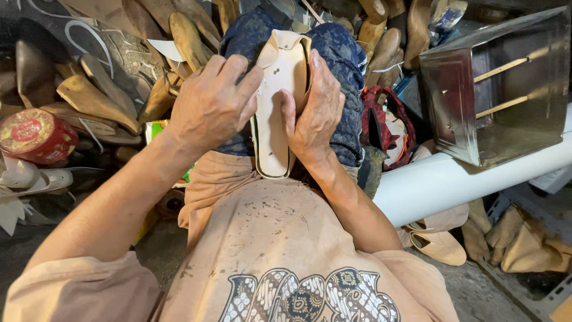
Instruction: The person uses pliers to trim and shape the edges of a beige slip-on shoe. They repeatedly turn the shoe over to work on different sides, including the sole and upper, while sitting on the floor in a cluttered workshop.
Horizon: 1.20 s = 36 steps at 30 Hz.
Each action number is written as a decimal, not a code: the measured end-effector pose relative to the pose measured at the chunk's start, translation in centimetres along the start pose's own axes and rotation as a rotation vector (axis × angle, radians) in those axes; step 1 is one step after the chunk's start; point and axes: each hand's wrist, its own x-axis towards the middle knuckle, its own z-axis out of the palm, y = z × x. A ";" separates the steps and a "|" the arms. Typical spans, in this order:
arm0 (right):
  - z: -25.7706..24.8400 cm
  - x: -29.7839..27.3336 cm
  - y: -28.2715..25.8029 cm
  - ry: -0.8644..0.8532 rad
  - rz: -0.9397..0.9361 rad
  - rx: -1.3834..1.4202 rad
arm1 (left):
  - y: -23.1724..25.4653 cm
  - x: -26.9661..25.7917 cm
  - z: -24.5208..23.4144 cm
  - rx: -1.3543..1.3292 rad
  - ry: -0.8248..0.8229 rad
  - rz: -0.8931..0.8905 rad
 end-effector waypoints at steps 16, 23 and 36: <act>-6.2 6.8 1.1 -0.246 -0.149 0.328 | 2.3 1.9 0.7 -0.754 0.186 -0.421; -7.1 12.1 1.6 -0.434 -0.540 0.050 | 3.1 2.0 2.3 -0.222 0.238 -0.245; -5.8 10.9 4.2 -0.297 -0.574 0.011 | 3.2 2.9 1.9 -0.914 0.433 -0.505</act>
